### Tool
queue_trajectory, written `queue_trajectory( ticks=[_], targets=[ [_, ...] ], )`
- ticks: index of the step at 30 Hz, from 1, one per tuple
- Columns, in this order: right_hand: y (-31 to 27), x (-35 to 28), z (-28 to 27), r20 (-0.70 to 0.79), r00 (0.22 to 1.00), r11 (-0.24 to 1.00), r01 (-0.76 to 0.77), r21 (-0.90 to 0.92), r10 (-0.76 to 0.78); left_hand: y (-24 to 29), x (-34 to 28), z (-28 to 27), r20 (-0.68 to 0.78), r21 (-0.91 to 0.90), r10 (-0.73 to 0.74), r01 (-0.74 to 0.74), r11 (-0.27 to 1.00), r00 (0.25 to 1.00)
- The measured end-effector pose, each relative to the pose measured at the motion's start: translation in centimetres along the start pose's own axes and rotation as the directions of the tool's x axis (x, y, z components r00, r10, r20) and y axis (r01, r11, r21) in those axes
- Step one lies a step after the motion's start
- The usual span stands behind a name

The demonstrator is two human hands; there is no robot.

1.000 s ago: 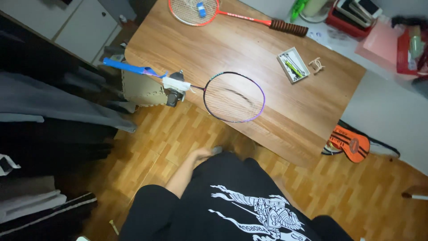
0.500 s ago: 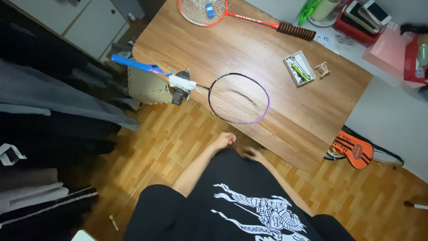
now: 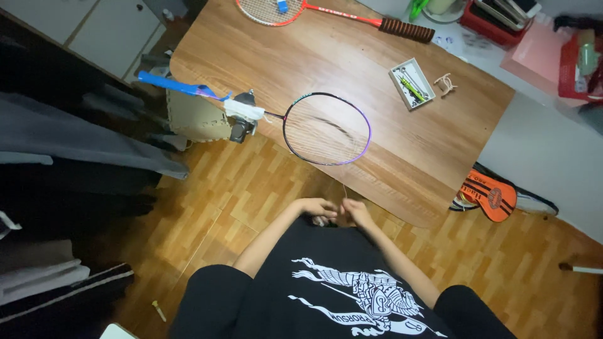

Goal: The person strings a badminton racket that is clamped to a wooden table. They thread a white string through the grommets of the racket frame, pulling it tight and weaving it across the face to form the net pattern.

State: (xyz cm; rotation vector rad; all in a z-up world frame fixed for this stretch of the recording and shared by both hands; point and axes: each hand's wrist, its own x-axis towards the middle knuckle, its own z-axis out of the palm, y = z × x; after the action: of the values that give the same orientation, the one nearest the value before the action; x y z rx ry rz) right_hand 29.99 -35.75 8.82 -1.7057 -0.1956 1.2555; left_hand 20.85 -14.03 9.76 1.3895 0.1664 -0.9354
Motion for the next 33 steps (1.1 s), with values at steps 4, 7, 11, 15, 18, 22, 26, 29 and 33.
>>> queue_trajectory(
  ticks=[4,7,11,15,18,22,26,29,33],
  targets=[
    [16.8,-1.3,-5.6,-0.069,0.988,0.943,-0.151,-0.298,0.136,3.7,0.0,-1.2,-0.215,-0.282,0.203,-0.26,0.924,0.955],
    [17.4,-4.5,-6.6,-0.179,0.982,0.886,-0.135,-0.443,0.06,8.8,-1.1,-1.8,-0.299,-0.655,0.245,-0.385,0.65,0.922],
    [16.0,-5.1,-5.3,-0.163,0.987,0.92,-0.064,-0.387,0.0,-2.2,9.3,-2.6,-0.561,-0.396,0.229,-0.5,0.77,0.796],
    [14.6,-0.6,-4.8,0.044,0.995,0.87,0.1,-0.482,-0.09,-1.9,5.0,-0.6,-0.144,0.408,0.471,-0.382,0.829,0.87],
    [5.2,1.8,-4.8,0.25,0.958,0.766,0.265,-0.586,-0.14,-8.7,4.1,-0.6,0.075,0.687,0.161,-0.168,0.707,0.984],
    [-18.2,-0.8,-3.8,0.106,0.946,0.711,0.301,-0.636,-0.306,-13.7,-5.2,-0.3,-0.009,0.564,-0.4,0.335,0.755,0.917],
    [-24.8,4.8,-6.2,-0.353,0.85,0.747,0.07,-0.661,-0.392,-20.6,-14.7,-0.1,-0.006,0.208,-0.89,0.871,0.445,0.457],
    [-26.2,9.4,-8.0,-0.308,0.572,0.581,0.387,-0.716,-0.76,-23.7,-16.9,1.4,0.097,0.03,-0.985,0.989,0.144,0.141],
    [-25.8,13.3,-9.2,-0.253,0.717,0.686,0.41,-0.602,-0.65,-25.2,-17.6,4.5,-0.401,-0.486,-0.891,0.775,0.404,0.214]
  ],
)
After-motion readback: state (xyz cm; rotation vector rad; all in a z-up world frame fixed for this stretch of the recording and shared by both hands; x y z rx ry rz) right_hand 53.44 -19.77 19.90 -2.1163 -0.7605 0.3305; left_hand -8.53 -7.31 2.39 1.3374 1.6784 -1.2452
